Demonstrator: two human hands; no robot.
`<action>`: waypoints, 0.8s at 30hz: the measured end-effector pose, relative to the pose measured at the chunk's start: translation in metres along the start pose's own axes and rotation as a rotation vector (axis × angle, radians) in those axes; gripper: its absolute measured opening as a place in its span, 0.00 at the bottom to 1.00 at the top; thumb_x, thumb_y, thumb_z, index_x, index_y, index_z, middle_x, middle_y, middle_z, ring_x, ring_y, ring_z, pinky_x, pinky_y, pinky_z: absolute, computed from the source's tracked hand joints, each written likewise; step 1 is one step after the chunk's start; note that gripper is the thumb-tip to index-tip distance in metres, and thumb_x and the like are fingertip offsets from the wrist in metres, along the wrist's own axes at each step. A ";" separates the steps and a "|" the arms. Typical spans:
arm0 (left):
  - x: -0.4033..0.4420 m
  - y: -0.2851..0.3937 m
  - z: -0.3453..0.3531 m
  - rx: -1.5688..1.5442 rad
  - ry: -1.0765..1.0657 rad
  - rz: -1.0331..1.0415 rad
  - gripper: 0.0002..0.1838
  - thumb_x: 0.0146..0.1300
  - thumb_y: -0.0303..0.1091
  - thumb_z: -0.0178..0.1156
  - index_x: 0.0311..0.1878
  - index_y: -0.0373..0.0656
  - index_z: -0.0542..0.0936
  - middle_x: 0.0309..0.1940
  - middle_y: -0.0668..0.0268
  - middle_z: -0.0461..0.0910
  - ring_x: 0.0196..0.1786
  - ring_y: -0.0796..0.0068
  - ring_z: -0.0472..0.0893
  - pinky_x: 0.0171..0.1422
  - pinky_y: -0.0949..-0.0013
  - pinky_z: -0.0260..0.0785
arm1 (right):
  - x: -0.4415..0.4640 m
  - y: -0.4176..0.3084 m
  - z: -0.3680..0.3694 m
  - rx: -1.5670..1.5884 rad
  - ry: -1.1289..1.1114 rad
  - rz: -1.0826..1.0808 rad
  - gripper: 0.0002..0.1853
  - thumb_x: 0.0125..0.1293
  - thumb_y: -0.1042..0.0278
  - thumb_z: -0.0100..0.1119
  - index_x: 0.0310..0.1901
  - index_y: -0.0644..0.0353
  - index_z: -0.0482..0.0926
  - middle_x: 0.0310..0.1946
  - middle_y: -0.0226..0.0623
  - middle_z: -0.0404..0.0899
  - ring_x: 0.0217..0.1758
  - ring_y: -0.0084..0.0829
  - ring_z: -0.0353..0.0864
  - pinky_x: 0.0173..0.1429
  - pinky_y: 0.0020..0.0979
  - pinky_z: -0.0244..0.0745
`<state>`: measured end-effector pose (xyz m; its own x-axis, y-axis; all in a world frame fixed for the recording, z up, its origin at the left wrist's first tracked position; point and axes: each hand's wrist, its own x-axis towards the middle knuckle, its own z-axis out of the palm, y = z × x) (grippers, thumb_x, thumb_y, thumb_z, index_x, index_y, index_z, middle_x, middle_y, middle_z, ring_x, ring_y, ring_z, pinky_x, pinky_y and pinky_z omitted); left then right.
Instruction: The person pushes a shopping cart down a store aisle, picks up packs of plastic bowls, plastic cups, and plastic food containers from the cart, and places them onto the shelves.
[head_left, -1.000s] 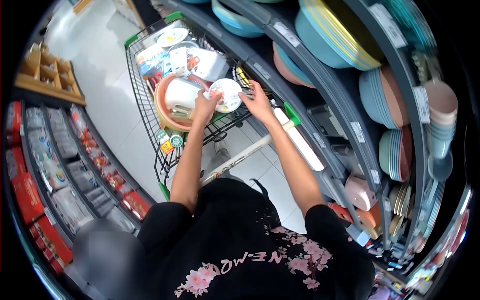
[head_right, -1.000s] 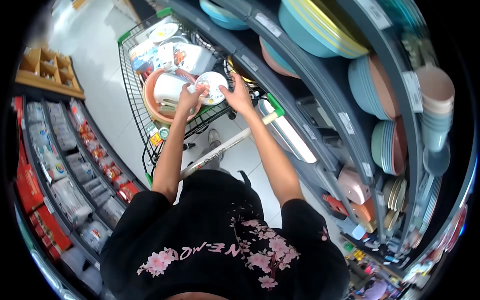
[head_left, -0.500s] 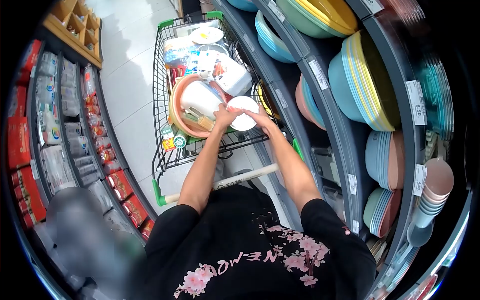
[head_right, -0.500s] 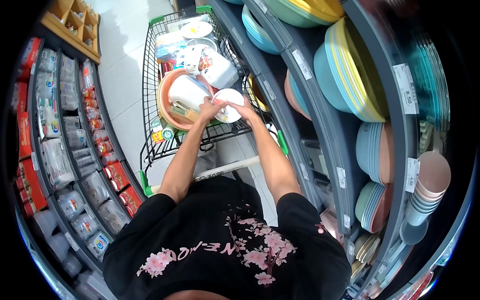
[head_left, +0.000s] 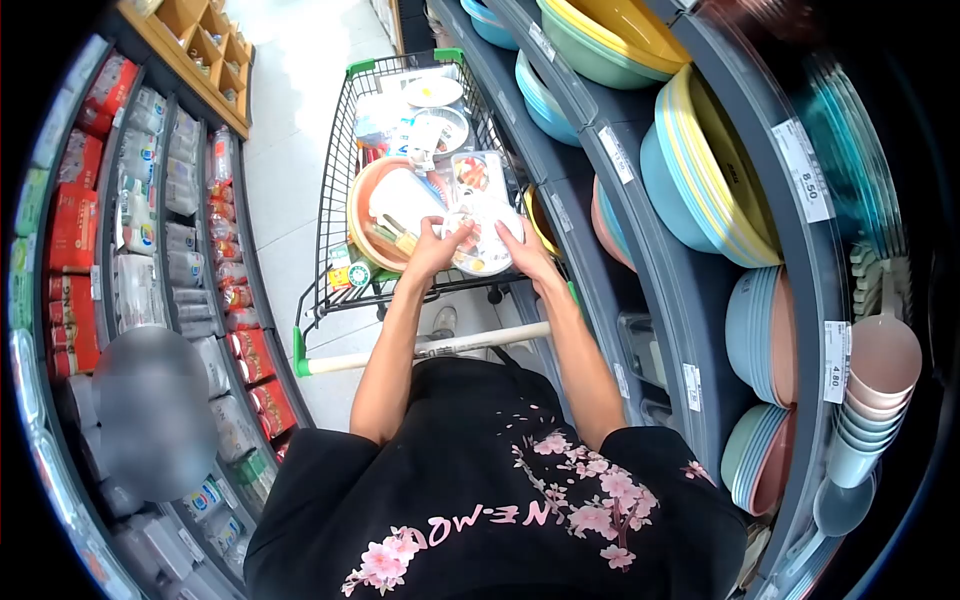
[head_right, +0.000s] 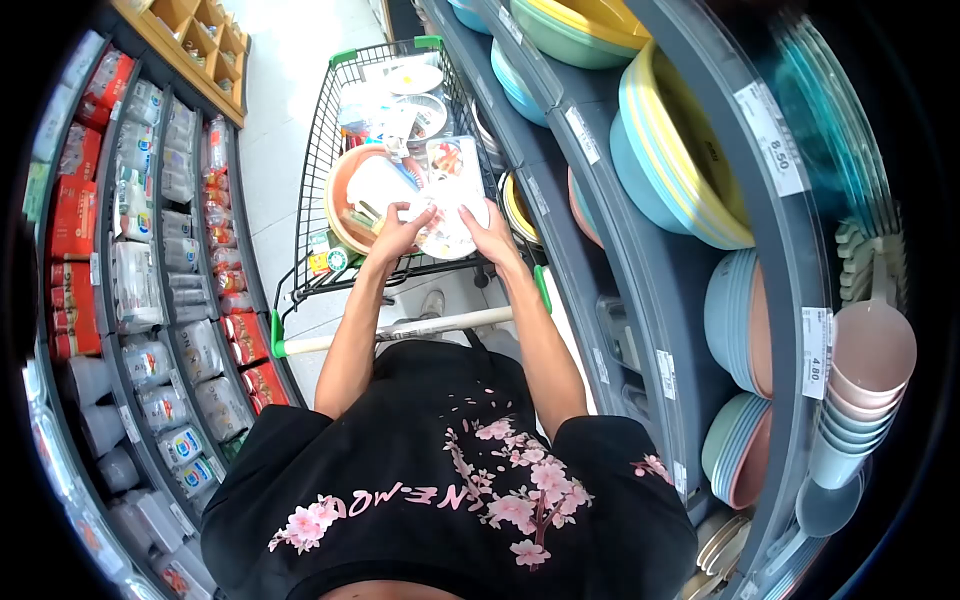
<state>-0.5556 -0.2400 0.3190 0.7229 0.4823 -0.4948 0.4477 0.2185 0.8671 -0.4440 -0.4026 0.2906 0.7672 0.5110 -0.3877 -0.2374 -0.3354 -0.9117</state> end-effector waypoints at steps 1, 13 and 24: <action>-0.009 0.004 0.002 0.001 0.016 0.007 0.43 0.59 0.55 0.70 0.63 0.32 0.59 0.44 0.48 0.79 0.40 0.68 0.83 0.34 0.71 0.75 | -0.009 -0.008 -0.004 -0.013 0.017 -0.012 0.36 0.66 0.46 0.64 0.65 0.68 0.68 0.57 0.49 0.78 0.59 0.35 0.78 0.61 0.32 0.72; -0.224 0.087 0.050 0.023 0.377 0.760 0.16 0.72 0.44 0.56 0.53 0.42 0.75 0.69 0.48 0.66 0.75 0.55 0.61 0.76 0.54 0.50 | -0.139 -0.065 -0.034 0.840 -0.385 -0.314 0.27 0.79 0.43 0.37 0.67 0.56 0.60 0.61 0.38 0.70 0.64 0.33 0.72 0.67 0.42 0.68; -0.353 0.050 0.093 0.392 0.630 1.106 0.31 0.56 0.44 0.72 0.57 0.38 0.70 0.60 0.52 0.69 0.75 0.40 0.58 0.77 0.45 0.48 | -0.186 -0.024 -0.033 1.064 -0.910 -0.171 0.48 0.60 0.42 0.67 0.75 0.55 0.56 0.74 0.39 0.60 0.74 0.40 0.63 0.74 0.45 0.63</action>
<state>-0.7396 -0.4785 0.5316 0.4841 0.5773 0.6576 -0.0156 -0.7457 0.6661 -0.5619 -0.5157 0.3890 0.2812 0.9465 0.1581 -0.8259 0.3226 -0.4624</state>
